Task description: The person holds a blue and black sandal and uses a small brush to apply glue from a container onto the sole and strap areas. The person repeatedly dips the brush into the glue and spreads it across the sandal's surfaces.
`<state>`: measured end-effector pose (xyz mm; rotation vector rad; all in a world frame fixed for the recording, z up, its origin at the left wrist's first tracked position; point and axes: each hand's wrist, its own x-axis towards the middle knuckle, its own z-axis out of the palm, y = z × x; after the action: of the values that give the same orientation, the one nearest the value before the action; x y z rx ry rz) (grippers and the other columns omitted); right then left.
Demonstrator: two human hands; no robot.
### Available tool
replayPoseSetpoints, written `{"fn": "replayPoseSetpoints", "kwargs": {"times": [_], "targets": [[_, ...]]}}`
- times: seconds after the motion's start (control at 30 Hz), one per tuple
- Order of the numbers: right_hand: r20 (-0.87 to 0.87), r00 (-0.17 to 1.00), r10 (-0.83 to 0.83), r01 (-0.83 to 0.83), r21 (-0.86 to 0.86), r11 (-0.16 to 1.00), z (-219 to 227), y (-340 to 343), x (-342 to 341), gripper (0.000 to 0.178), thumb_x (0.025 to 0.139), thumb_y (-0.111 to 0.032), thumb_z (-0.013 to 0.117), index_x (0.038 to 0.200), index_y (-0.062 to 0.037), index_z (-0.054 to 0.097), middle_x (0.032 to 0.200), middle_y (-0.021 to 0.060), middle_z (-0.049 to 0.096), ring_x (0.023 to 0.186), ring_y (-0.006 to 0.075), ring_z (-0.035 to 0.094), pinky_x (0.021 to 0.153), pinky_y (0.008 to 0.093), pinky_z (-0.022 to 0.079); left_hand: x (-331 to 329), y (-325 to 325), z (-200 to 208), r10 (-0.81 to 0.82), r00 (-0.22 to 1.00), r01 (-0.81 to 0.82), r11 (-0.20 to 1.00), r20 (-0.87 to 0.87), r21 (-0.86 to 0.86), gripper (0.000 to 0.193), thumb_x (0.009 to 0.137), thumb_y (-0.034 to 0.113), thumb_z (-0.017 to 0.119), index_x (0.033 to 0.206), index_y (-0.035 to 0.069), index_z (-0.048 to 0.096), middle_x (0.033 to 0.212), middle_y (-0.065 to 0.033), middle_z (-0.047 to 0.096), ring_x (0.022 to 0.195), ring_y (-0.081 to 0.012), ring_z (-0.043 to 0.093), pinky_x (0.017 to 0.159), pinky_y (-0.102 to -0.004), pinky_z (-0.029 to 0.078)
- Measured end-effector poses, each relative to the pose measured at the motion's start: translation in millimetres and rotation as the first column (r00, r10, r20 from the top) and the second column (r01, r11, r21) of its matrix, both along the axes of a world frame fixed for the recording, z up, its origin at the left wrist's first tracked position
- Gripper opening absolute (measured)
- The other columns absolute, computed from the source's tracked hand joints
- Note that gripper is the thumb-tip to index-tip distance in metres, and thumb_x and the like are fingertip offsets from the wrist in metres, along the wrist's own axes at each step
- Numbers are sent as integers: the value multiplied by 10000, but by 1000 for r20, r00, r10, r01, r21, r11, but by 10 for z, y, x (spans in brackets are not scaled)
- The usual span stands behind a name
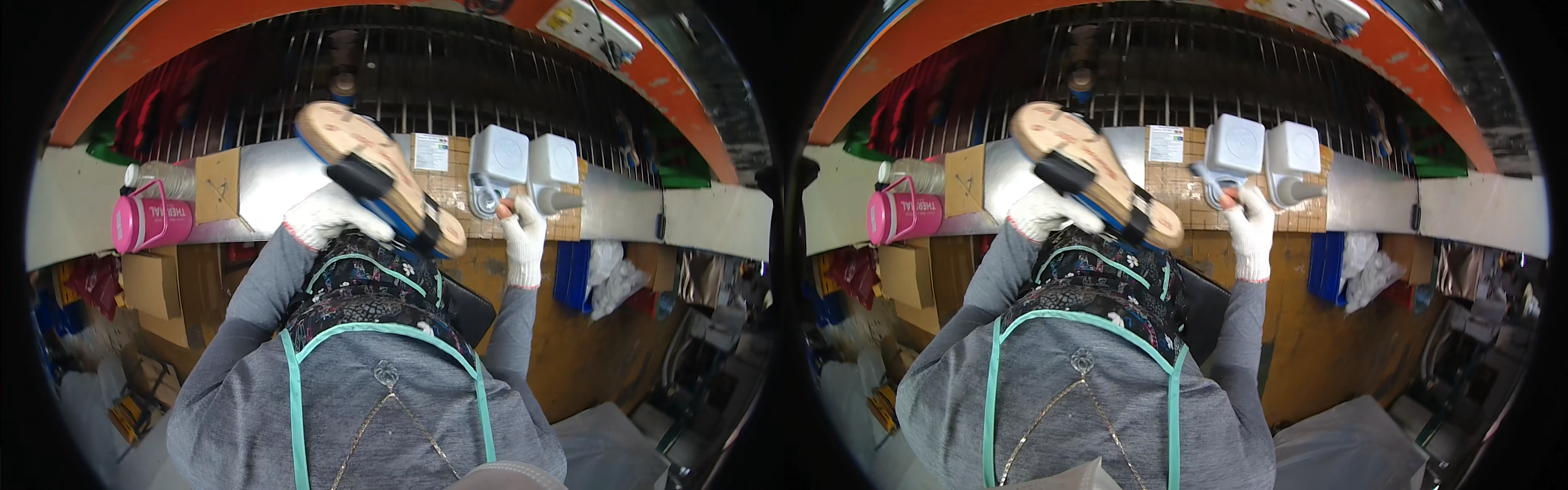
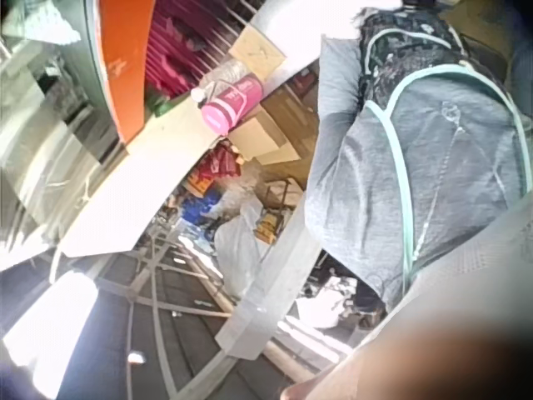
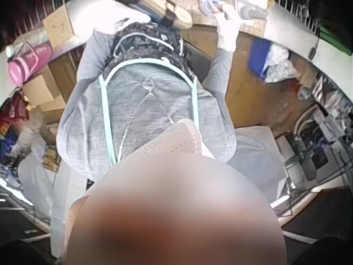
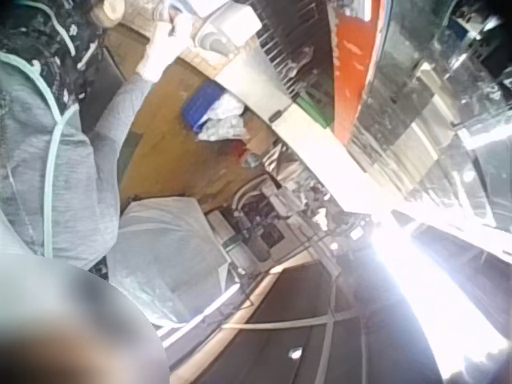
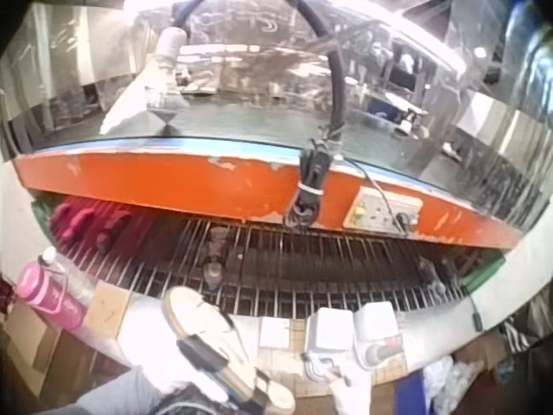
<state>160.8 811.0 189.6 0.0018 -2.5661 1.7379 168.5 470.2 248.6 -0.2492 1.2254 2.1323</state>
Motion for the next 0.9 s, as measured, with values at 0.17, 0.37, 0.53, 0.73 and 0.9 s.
{"fn": "replayPoseSetpoints", "kwargs": {"times": [0.17, 0.37, 0.53, 0.73, 0.9], "targets": [[296, 759, -581, 641, -177, 747, -994, 265, 809, 115, 932, -91, 685, 983, 11, 701, 768, -26, 602, 689, 45, 494, 599, 216, 388, -82, -328, -532, 418, 875, -305, 868, -244, 392, 845, 801, 449, 747, 1465, 47, 412, 1394, -172, 559, 1230, -298, 599, 1061, -484, 500], [334, 637, -695, 770, -234, 594, -1703, -6, 841, 82, 922, -70, 652, 975, -9, 666, 805, -28, 584, 702, 57, 464, 614, 219, 368, -70, -335, -473, 376, 927, -248, 600, 6, 761, 845, 934, 615, 535, 1502, 15, 359, 1289, -267, 559, 1159, -392, 592, 1027, -543, 499], [236, 658, -715, 746, -81, 660, -1726, -153, 904, 117, 939, -129, 685, 944, -13, 677, 789, -27, 578, 688, 54, 470, 597, 218, 367, -21, -266, -384, 322, 942, -292, 640, 98, 711, 873, 945, 645, 515, 1486, -22, 358, 1148, -241, 593, 979, -347, 622, 930, -496, 546], [300, 643, -705, 765, -291, 574, -1673, -165, 1000, 101, 936, -120, 668, 942, -19, 671, 755, -65, 502, 666, 33, 382, 568, 225, 300, 14, -333, -493, 329, 939, -302, 638, 105, 708, 880, 941, 649, 517, 1487, -22, 354, 1144, -241, 594, 961, -339, 628, 925, -482, 547], [357, 690, -630, 717, -224, 660, -1650, -257, 1017, 100, 930, -86, 643, 975, -7, 684, 791, -44, 549, 682, 42, 411, 574, 233, 322, 85, -393, -572, 330, 935, -320, 635, 128, 703, 886, 938, 653, 518, 1487, -21, 352, 1140, -240, 595, 947, -332, 634, 921, -469, 548]]}}
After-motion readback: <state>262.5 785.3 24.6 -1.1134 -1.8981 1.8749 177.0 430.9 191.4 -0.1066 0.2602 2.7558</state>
